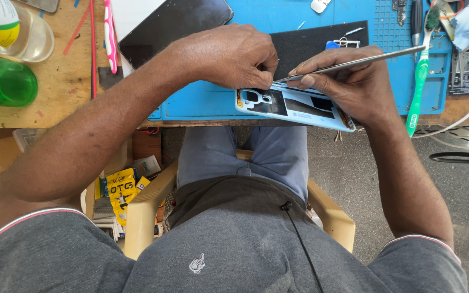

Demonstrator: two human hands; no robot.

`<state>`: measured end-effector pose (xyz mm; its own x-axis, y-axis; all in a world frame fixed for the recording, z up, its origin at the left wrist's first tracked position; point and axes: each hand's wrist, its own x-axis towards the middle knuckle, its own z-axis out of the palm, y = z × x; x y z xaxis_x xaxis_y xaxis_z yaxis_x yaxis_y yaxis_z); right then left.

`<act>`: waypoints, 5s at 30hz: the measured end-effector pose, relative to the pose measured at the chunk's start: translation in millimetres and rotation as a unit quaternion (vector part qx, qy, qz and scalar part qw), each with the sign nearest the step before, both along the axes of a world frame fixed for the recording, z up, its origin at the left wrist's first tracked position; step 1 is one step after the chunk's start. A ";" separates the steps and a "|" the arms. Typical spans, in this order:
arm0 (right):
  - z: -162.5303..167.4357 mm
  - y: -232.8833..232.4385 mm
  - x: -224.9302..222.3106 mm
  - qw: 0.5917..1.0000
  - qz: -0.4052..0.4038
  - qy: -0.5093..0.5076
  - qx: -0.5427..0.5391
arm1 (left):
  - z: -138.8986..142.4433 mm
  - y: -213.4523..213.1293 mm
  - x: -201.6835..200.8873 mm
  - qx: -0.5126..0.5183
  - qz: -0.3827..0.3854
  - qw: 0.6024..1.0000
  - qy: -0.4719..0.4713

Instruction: The person uses a metal prying tool to carefully pry and separate the back cover of a light blue smartphone. They work along the edges and around the camera module, then reassemble the phone and test the screen by turning it on.

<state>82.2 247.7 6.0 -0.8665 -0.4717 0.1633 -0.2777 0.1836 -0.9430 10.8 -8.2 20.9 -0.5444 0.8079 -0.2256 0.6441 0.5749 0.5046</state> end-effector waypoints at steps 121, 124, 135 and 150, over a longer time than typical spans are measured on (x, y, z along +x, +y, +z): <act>15.4 11.8 -35.4 0.994 0.043 -0.076 0.071 | 0.4 -10.6 -19.8 0.125 0.100 0.960 -0.228; 14.5 16.1 -31.3 0.994 0.014 -0.096 0.045 | -4.4 -22.6 -9.6 0.250 0.197 0.871 -0.374; 9.0 8.9 -12.4 0.993 -0.072 -0.078 0.046 | -31.0 -13.6 70.4 0.519 0.258 0.760 -0.293; 15.2 -27.7 -27.5 0.993 -0.053 0.030 0.105 | -36.1 -0.2 74.6 0.532 0.277 0.766 -0.232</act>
<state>54.7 219.9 21.2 -0.9051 -0.4068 0.1239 -0.3004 0.4055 -0.8633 85.4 -8.4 -15.3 -0.9310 0.3426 0.1262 0.0590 -0.2000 0.9780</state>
